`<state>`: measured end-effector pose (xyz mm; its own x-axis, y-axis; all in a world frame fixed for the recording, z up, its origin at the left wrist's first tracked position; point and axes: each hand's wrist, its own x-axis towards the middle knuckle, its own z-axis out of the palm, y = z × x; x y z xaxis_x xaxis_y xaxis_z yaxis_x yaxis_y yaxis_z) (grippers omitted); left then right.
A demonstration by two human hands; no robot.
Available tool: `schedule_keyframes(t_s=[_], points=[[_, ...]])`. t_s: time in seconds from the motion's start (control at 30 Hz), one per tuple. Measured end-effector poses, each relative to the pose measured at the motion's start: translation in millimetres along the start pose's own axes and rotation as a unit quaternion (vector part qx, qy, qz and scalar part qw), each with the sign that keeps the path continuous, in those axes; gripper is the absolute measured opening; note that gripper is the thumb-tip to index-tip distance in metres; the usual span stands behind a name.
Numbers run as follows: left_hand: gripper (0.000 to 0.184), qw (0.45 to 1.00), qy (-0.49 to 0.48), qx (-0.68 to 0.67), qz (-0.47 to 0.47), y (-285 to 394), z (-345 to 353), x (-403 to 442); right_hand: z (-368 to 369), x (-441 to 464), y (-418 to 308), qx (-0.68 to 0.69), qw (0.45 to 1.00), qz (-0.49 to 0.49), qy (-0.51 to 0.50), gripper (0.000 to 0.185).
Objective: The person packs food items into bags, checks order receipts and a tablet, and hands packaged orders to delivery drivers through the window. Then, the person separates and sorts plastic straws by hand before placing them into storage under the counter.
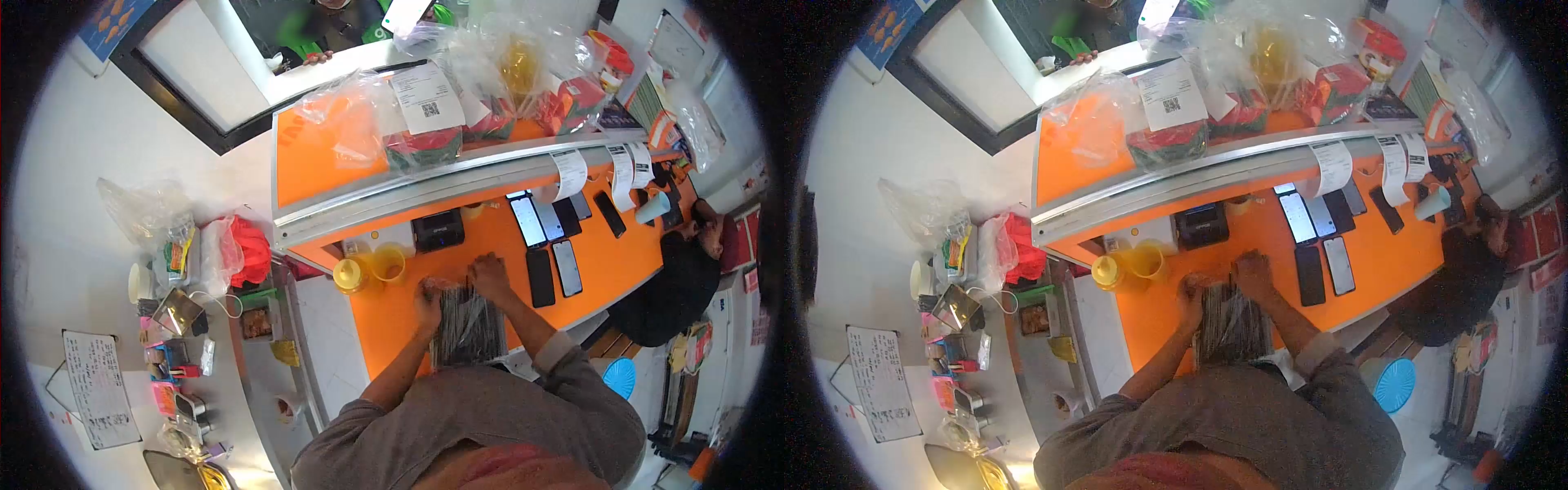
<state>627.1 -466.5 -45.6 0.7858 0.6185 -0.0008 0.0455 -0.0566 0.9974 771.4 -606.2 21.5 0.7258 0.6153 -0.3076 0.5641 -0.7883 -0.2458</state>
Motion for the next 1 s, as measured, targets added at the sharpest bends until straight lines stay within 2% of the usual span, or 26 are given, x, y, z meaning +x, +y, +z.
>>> schedule_keyframes(t_s=[0.03, 0.13, 0.23, 0.27, 0.3, 0.33, 0.37, 0.4, 0.43, 0.47, 0.5, 0.57, 0.63, 0.67, 0.73, 0.77, 0.8, 0.83, 0.9, 1.0], points=[[0.037, 1.000, 0.013, -0.003, 0.000, -6, 1, -4, -23, -19, -14, -0.075, 0.991, -0.020, -0.108, 0.049], [0.041, 0.999, 0.030, -0.026, -0.018, -28, 8, -4, -7, -46, 3, 0.013, 0.995, -0.080, -0.052, 0.057], [0.049, 0.992, 0.051, 0.115, -0.025, 32, 11, -7, -75, -65, -4, 0.004, 0.993, -0.108, 0.046, 0.059], [0.053, 0.981, 0.036, 0.189, 0.002, 53, 14, -7, -131, -74, -4, 0.110, 0.983, -0.131, -0.059, 0.060], [0.057, 0.964, 0.024, 0.263, 0.028, 72, 13, -8, -190, -74, 0, 0.215, 0.950, -0.156, -0.162, 0.062], [0.062, 0.940, 0.015, 0.338, 0.052, 90, 14, -11, -220, -68, 24, 0.259, 0.943, -0.189, -0.088, 0.058], [0.065, 0.901, -0.067, 0.417, 0.098, 107, 19, -17, -244, -64, 59, 0.300, 0.927, -0.223, -0.018, 0.055], [0.068, 0.848, -0.144, 0.490, 0.139, 123, 25, -24, -291, -75, 52, 0.437, 0.869, -0.228, 0.046, 0.049], [0.071, 0.782, -0.217, 0.557, 0.179, 131, 31, -26, -338, -85, 45, 0.553, 0.787, -0.251, 0.110, 0.043], [0.072, 0.786, -0.224, 0.539, 0.202, 118, 39, -29, -365, -80, 47, 0.389, 0.815, -0.246, 0.352, 0.034], [0.072, 0.790, -0.233, 0.521, 0.225, 94, 46, -38, -390, -83, 27, 0.386, 0.768, -0.174, 0.480, 0.030], [0.072, 0.785, -0.240, 0.522, 0.230, 83, 55, -45, -425, -55, 54, 0.287, 0.684, -0.285, 0.607, 0.026], [0.070, 0.766, -0.236, 0.563, 0.200, 102, 63, -38, -454, -44, 82, 0.278, 0.694, -0.303, 0.591, 0.022], [0.067, 0.775, -0.231, 0.549, 0.211, 121, 67, -37, -454, -46, 97, 0.277, 0.706, -0.304, 0.576, 0.020], [0.061, 0.795, -0.220, 0.521, 0.220, 166, 70, -21, -438, -49, 117, 0.044, 0.750, -0.234, 0.617, 0.021], [0.056, 0.826, -0.213, 0.462, 0.243, 179, 73, -11, -435, -48, 124, -0.081, 0.749, -0.207, 0.624, 0.025], [0.052, 0.852, -0.203, 0.403, 0.264, 190, 73, -2, -417, -57, 118, -0.039, 0.787, -0.189, 0.586, 0.025], [0.048, 0.875, -0.191, 0.343, 0.284, 202, 71, 8, -395, -62, 120, -0.013, 0.797, -0.185, 0.575, 0.023], [0.039, 0.842, -0.098, 0.329, 0.416, 232, 68, 33, -350, -61, 130, 0.038, 0.810, -0.182, 0.556, 0.019], [0.034, 0.797, 0.014, 0.337, 0.501, 313, 58, 62, -302, -58, 147, 0.108, 0.857, -0.129, 0.486, 0.021]])
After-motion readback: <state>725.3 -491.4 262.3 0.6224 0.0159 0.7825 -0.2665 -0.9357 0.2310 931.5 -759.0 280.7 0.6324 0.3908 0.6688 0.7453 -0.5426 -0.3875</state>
